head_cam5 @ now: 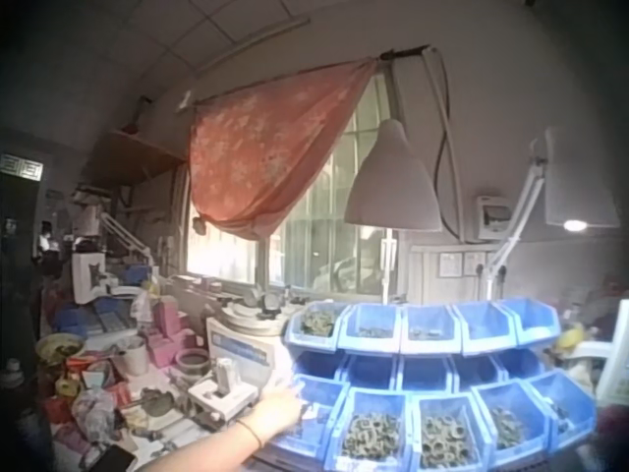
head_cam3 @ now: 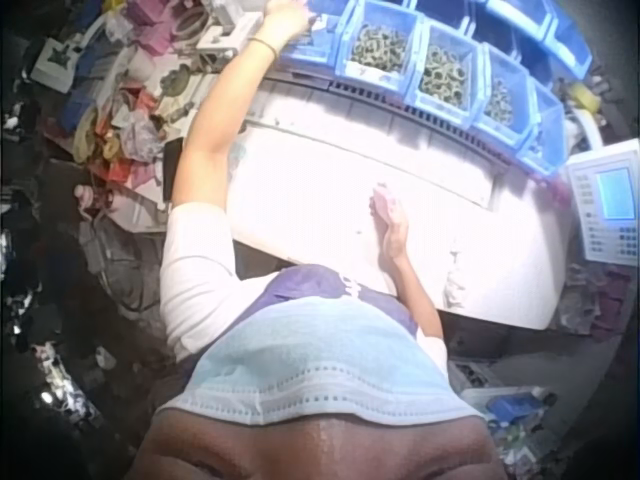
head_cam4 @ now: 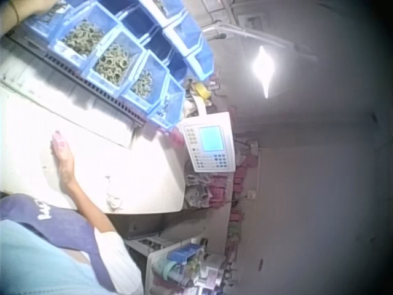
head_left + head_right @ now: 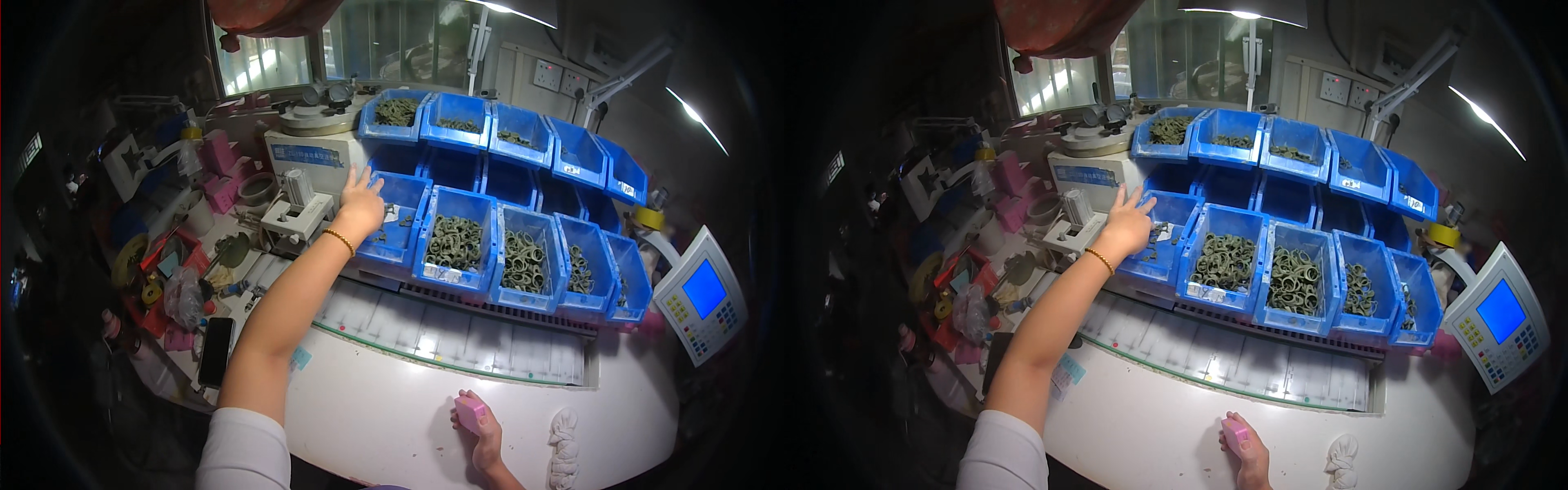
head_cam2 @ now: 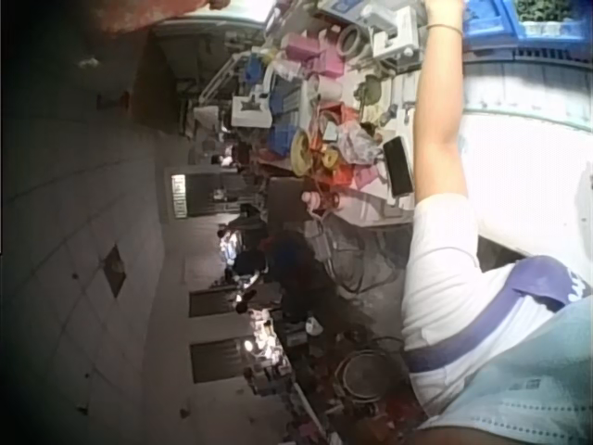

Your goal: The person operates a control panel, opens rubber molds, applies powder inside them using a cloth pouch, places metal components into the molds, and closes and aligns them on the table.

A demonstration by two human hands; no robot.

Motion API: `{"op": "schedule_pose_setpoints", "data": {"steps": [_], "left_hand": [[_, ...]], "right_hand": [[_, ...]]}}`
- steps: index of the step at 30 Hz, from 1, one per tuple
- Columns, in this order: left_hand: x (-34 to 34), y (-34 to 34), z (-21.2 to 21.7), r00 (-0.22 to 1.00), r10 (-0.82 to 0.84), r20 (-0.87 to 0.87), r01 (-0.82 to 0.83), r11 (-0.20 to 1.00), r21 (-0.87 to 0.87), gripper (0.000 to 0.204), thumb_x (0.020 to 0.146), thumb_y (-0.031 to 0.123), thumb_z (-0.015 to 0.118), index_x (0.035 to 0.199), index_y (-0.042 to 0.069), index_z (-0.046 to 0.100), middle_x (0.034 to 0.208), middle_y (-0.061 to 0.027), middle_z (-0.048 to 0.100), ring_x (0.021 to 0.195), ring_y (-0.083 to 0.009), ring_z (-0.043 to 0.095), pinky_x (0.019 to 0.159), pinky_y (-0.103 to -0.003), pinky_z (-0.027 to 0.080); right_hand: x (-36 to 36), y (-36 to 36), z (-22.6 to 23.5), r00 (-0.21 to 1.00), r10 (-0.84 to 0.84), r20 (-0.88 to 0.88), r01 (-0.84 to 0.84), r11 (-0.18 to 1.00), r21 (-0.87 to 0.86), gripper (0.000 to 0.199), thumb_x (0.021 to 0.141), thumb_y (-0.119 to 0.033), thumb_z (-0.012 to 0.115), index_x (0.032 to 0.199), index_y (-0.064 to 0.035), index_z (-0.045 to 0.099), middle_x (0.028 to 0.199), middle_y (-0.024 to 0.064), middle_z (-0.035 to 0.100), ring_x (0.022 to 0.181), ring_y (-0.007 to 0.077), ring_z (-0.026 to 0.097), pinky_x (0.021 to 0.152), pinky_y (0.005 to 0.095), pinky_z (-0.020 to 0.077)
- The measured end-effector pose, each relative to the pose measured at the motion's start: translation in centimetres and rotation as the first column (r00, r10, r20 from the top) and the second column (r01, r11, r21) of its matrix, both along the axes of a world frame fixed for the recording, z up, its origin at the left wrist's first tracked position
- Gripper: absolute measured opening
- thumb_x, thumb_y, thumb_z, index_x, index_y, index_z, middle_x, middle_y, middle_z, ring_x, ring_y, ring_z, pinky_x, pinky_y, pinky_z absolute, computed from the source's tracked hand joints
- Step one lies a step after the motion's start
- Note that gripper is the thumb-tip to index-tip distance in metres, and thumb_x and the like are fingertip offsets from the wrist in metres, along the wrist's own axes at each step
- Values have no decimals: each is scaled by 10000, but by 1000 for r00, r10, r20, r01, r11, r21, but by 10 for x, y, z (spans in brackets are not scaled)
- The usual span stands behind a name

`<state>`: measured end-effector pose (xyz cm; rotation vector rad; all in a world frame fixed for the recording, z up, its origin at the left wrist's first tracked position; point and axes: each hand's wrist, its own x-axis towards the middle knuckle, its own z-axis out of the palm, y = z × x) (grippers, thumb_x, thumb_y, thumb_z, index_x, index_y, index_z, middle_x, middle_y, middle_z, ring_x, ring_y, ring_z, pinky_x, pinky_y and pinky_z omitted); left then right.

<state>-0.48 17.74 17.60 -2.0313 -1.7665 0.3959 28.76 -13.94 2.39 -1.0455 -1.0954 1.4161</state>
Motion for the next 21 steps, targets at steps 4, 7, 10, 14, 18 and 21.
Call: {"op": "schedule_pose_setpoints", "data": {"steps": [4,7,10,14,18,21], "left_hand": [[-8,-10,8,998,-34,55,33,999,18,285,912,234,605,1150,271,758,1583,-28,382,1512,-328,193,1214,-605,22],[-17,-15,12,987,-67,147,63,997,35,276,882,261,665,1140,272,762,1579,-42,386,1506,-335,203,1216,-602,45],[-23,-20,13,960,-113,255,99,993,67,307,827,276,737,1133,266,765,1575,-58,390,1503,-338,206,1218,-596,62],[-20,-22,15,970,-135,204,129,991,41,411,721,299,832,1126,267,767,1576,-70,388,1505,-339,199,1217,-600,60],[-19,-17,8,963,-182,197,181,983,22,636,584,360,904,1193,291,733,1601,-55,343,1518,-336,163,1218,-603,43],[-21,-8,3,961,-205,184,205,979,17,733,548,407,912,1243,307,702,1616,-44,312,1526,-333,135,1218,-604,35]], "right_hand": [[-1,1,2,1000,-3,12,3,1000,-15,790,975,-506,446,1434,133,366,1172,189,585,971,223,589,876,348,487],[1,1,-1,1000,8,7,-8,1000,-12,789,976,-503,447,1437,131,360,1190,192,581,975,226,591,879,351,490],[2,2,-5,1000,22,-12,-22,1000,-8,795,977,-502,449,1443,134,345,1215,196,575,984,227,595,877,354,496],[-2,2,-2,1000,-26,-4,26,1000,-10,812,980,-509,448,1446,144,325,1216,197,575,982,226,601,859,354,505],[-1,2,-3,999,-34,5,34,999,1,817,984,-517,436,1442,150,325,1178,199,584,970,226,603,844,349,506],[2,3,-4,1000,10,24,-9,1000,-22,819,986,-524,422,1440,151,324,1156,208,590,961,228,605,840,344,503]]}}
